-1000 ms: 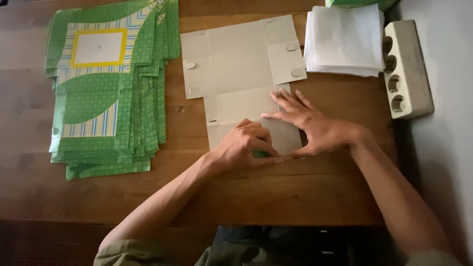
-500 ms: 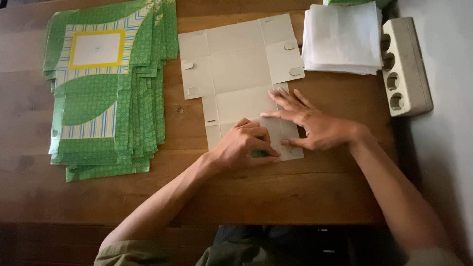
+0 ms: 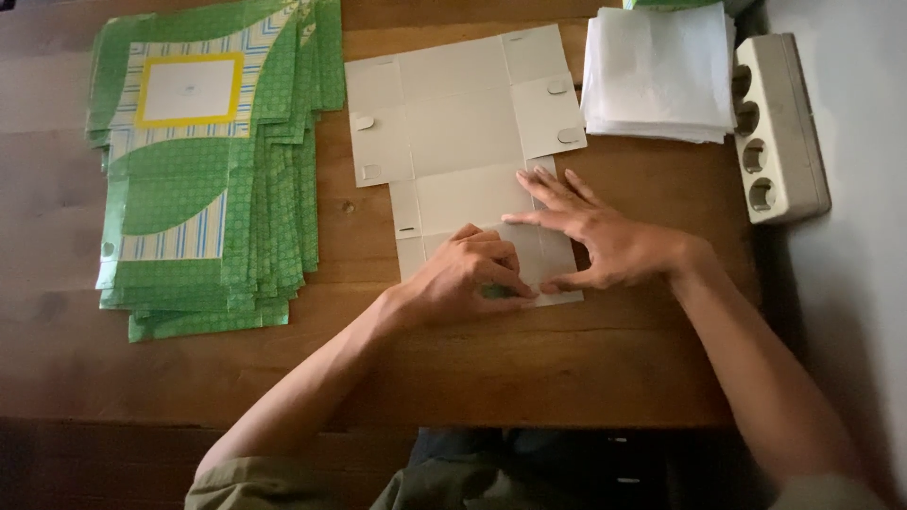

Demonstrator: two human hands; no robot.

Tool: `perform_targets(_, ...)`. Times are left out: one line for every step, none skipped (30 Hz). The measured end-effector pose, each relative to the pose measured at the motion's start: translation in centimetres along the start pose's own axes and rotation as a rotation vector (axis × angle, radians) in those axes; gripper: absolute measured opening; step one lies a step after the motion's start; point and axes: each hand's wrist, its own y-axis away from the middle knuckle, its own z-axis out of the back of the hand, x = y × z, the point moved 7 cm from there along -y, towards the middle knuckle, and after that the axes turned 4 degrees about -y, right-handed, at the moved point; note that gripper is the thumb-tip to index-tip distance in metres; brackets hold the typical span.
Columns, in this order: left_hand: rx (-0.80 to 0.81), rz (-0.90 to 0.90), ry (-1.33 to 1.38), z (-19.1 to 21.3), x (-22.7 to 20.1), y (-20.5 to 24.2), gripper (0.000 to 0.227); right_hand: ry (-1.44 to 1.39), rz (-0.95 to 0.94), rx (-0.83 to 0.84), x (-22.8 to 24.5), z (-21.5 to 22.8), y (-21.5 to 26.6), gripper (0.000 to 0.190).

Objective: The person folds a white tissue, places it into a small white box, and closes the box. Then the person folds a green patterned cardboard sheet along pre-scored lines to form a box shape. The person works at a wooden table with stacks of tissues and green patterned sheets nearby.

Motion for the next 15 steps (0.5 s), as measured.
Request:
perform_targets(0.022,0.006,-0.008,0.1,-0.1,0.1,0.013,0.004,-0.019,0.008,0.1,0.0,0.0,0.102)
perform_targets(0.044,0.011,-0.016,0.2,-0.2,0.1,0.013,0.01,-0.039,0.016,0.2,0.0,0.1,0.112)
perform_targets(0.042,0.011,-0.018,0.8,-0.7,0.1,0.013,0.012,-0.037,0.016,0.1,0.0,0.1,0.112)
perform_targets(0.083,0.039,-0.013,1.1,-1.0,0.2,0.015,0.02,-0.019,0.008,0.2,0.1,0.1,0.113)
perform_targets(0.124,0.067,-0.009,1.3,-1.3,0.3,0.018,0.027,-0.002,0.001,0.2,0.1,0.1,0.114)
perform_targets(0.121,0.075,-0.013,1.9,-1.7,0.5,0.018,0.027,0.007,0.004,-0.1,-0.2,0.0,0.114)
perform_targets(0.164,0.162,-0.018,2.2,-1.6,0.9,0.027,0.056,0.01,0.004,-0.3,-0.4,0.0,0.116)
perform_targets(0.206,0.245,-0.025,2.5,-1.4,1.2,0.037,0.089,0.013,0.0,-0.7,-0.5,-0.2,0.118)
perform_targets(0.202,0.249,-0.032,2.4,-1.4,2.6,0.037,0.092,0.021,-0.001,-0.6,-0.5,-0.2,0.118)
perform_targets(0.107,0.318,-0.081,3.0,-1.0,3.9,0.041,0.097,0.012,0.006,-0.5,-0.6,-0.1,0.115)
perform_targets(0.01,0.386,-0.129,3.5,-0.6,5.3,0.045,0.101,0.002,0.013,-0.5,-0.6,-0.1,0.112)
perform_targets(0.009,0.384,-0.133,3.1,-0.6,6.8,0.045,0.104,0.004,0.009,-0.4,-0.5,0.0,0.112)
perform_targets(-0.102,0.455,-0.241,3.6,-0.2,8.5,0.049,0.11,-0.004,0.01,-0.3,-0.4,0.1,0.111)
perform_targets(-0.211,0.53,-0.35,4.3,0.0,10.6,0.053,0.11,-0.009,0.014,-0.1,-0.5,0.0,0.11)
perform_targets(-0.209,0.533,-0.356,4.2,-0.4,11.2,0.053,0.107,-0.003,0.012,0.0,-0.5,0.2,0.11)
